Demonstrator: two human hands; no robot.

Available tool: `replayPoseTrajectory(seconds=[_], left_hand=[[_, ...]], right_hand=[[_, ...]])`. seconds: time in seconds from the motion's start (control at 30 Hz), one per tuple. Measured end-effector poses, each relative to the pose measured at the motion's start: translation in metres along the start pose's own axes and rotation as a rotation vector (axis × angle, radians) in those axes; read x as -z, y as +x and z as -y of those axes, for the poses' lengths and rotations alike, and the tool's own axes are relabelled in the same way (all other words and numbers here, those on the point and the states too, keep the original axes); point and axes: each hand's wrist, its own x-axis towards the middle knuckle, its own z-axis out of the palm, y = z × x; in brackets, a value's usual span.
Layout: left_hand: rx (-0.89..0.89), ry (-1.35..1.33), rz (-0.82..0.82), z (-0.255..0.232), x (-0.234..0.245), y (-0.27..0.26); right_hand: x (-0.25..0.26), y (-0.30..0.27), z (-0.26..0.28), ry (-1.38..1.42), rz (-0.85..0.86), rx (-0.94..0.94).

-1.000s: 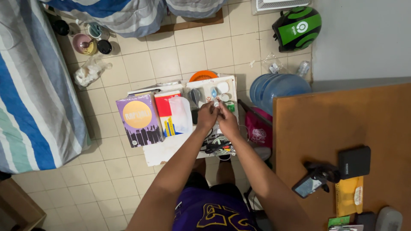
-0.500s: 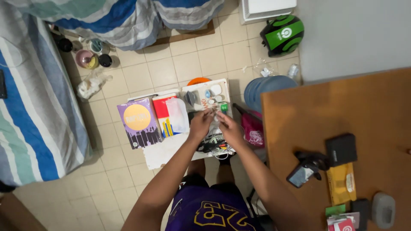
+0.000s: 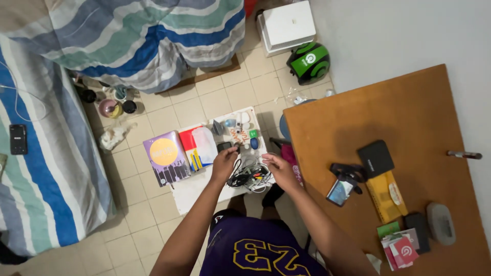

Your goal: The person repeatedly picks up small items from a wooden table and places them onto a lower white surface. Items handled include a small white bottle, a phone, a notebook, a wallet, a gray case, and several cards. The person moves between the table and the lower surface multiple times.

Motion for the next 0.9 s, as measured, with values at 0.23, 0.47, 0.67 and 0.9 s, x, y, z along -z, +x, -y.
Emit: replayPoseTrajectory(seconds=[0.23, 0.47, 0.67, 0.9], left_hand=[[0.002, 0.02, -0.03, -0.003, 0.001, -0.002], [0.055, -0.022, -0.053, -0.003, 0.007, 0.007], [-0.011, -0.005, -0.063, -0.028, 0.023, 0.022], [-0.554, 0.216, -0.254, -0.026, 0.038, 0.084]], right_hand=[[0.008, -0.009, 0.013, 0.013, -0.027, 0.009], [0.002, 0.024, 0.018, -0.009, -0.041, 0.028], [-0.017, 0.083, 0.005, 0.001, 0.024, 0.067], [-0.036, 0.181, -0.038, -0.162, 0.027, 0.165]])
